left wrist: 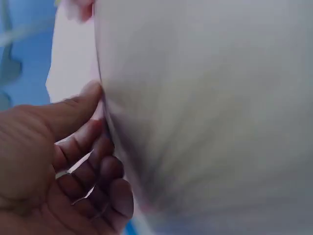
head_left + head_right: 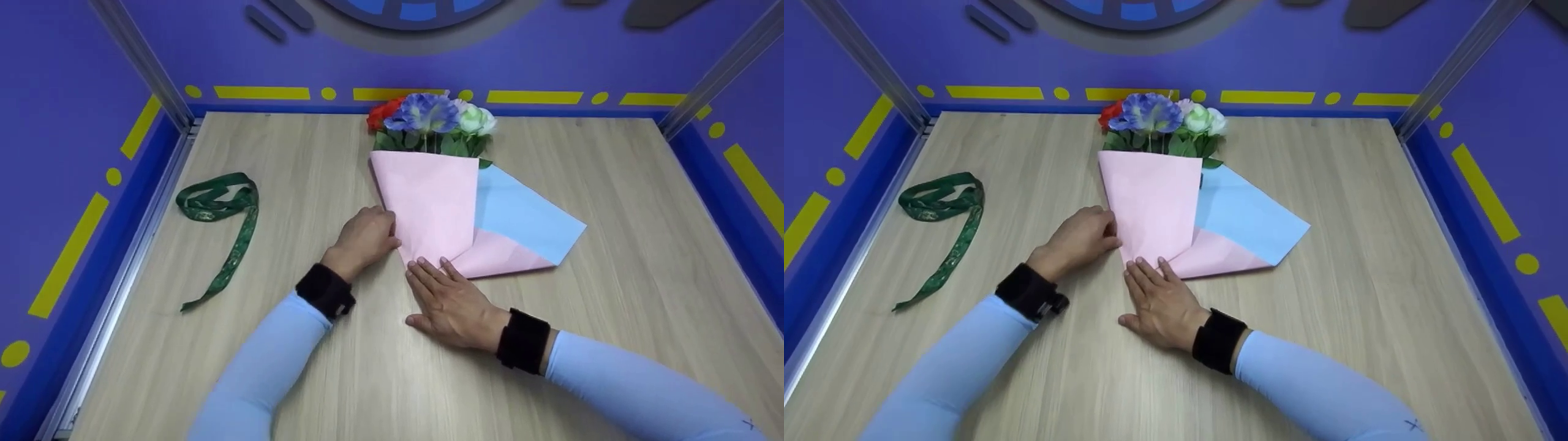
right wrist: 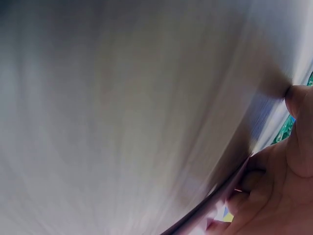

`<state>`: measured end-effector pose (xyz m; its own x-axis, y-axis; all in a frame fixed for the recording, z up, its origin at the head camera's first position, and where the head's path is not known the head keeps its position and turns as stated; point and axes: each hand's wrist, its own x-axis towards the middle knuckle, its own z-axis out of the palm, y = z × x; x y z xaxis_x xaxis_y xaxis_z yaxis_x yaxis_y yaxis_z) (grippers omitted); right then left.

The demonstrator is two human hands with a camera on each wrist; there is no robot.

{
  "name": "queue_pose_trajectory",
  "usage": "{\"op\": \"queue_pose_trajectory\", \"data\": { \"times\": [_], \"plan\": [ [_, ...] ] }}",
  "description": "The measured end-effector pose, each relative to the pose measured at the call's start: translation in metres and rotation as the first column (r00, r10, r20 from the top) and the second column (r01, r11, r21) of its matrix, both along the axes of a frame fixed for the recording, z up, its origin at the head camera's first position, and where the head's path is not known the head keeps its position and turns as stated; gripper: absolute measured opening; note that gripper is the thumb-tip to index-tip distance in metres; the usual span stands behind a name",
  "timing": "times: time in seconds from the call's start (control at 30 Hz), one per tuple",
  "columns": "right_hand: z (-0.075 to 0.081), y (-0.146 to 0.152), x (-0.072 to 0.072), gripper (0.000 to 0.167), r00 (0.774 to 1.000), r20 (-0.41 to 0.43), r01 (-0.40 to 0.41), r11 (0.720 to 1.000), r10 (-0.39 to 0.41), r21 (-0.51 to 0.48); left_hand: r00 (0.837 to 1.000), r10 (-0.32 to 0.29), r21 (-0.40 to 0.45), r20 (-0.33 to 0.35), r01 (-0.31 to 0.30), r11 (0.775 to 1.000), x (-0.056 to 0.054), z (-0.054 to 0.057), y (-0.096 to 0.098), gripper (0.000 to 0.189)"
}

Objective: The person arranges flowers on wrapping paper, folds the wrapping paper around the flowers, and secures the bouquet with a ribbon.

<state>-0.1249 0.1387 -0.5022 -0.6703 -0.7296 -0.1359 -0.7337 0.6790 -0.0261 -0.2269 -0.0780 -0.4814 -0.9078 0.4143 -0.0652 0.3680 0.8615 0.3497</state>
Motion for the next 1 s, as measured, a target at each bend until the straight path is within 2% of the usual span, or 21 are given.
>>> {"op": "queue_pose_trajectory", "data": {
  "times": [0.03,0.07,0.1,0.13,0.2,0.27,0.37,0.43,0.5,0.67,0.73,0.8,0.83,0.9,1.0],
  "plan": [
    [0.0,-0.001,0.0,0.082,1.0,0.0,-0.005,1.0,0.005,0.001,0.993,-0.079,-0.044,-0.086,0.075,0.996,0.009,-0.001,-0.002,0.02],
    [0.0,-0.001,0.0,0.082,1.0,-0.001,-0.009,1.0,0.009,0.003,0.974,-0.162,-0.105,-0.156,0.146,0.984,0.017,-0.002,-0.005,0.02],
    [0.0,-0.001,0.0,0.082,1.0,-0.002,-0.01,1.0,0.01,0.006,0.949,-0.242,-0.169,-0.201,0.209,0.963,0.026,-0.002,-0.007,0.025],
    [0.0,-0.001,0.0,0.082,1.0,-0.001,-0.009,1.0,0.009,0.009,0.925,-0.314,-0.226,-0.216,0.266,0.937,0.034,-0.001,-0.01,0.031],
    [0.0,0.0,0.0,0.082,1.0,-0.001,-0.005,1.0,0.005,0.016,0.889,-0.428,-0.312,-0.163,0.365,0.877,0.046,0.0,-0.015,0.042],
    [0.001,0.001,0.0,0.082,1.0,0.0,0.002,1.0,-0.002,0.02,0.873,-0.481,-0.348,-0.072,0.43,0.833,0.053,0.0,-0.019,0.049],
    [0.0,0.002,0.0,0.082,1.0,-0.002,0.0,1.0,0.0,0.011,0.867,-0.497,-0.348,0.031,0.475,0.808,0.052,-0.001,-0.026,0.053],
    [0.0,0.002,0.0,0.082,1.0,-0.006,-0.001,1.0,0.001,0.01,0.869,-0.493,-0.335,0.05,0.48,0.811,0.046,-0.003,-0.03,0.054],
    [0.001,0.003,0.001,0.082,1.0,-0.007,0.002,1.0,-0.001,0.011,0.875,-0.482,-0.351,0.042,0.465,0.813,0.038,-0.004,-0.036,0.055],
    [0.003,0.005,0.001,0.082,1.0,0.013,0.001,1.0,-0.002,0.03,0.919,-0.394,-0.44,-0.014,0.348,0.828,0.016,-0.003,-0.049,0.055],
    [0.004,0.005,0.001,0.082,1.0,0.023,-0.002,0.999,0.001,0.035,0.932,-0.363,-0.456,-0.021,0.314,0.833,0.012,-0.001,-0.049,0.055],
    [0.005,0.005,0.002,0.082,1.0,0.03,-0.007,0.999,0.006,0.035,0.933,-0.357,-0.455,-0.041,0.301,0.838,0.013,0.002,-0.047,0.054],
    [0.005,0.005,0.002,0.082,0.999,0.031,-0.008,0.999,0.007,0.033,0.931,-0.362,-0.447,-0.054,0.302,0.842,0.015,0.003,-0.045,0.053],
    [0.005,0.005,0.003,0.082,1.0,0.026,-0.009,0.999,0.008,0.034,0.913,-0.402,-0.431,-0.072,0.335,0.838,0.02,0.006,-0.039,0.053],
    [0.006,0.005,0.003,0.082,1.0,0.02,-0.003,0.999,0.002,0.039,0.87,-0.487,-0.427,-0.073,0.414,0.804,0.027,0.006,-0.03,0.054]
  ]
}}
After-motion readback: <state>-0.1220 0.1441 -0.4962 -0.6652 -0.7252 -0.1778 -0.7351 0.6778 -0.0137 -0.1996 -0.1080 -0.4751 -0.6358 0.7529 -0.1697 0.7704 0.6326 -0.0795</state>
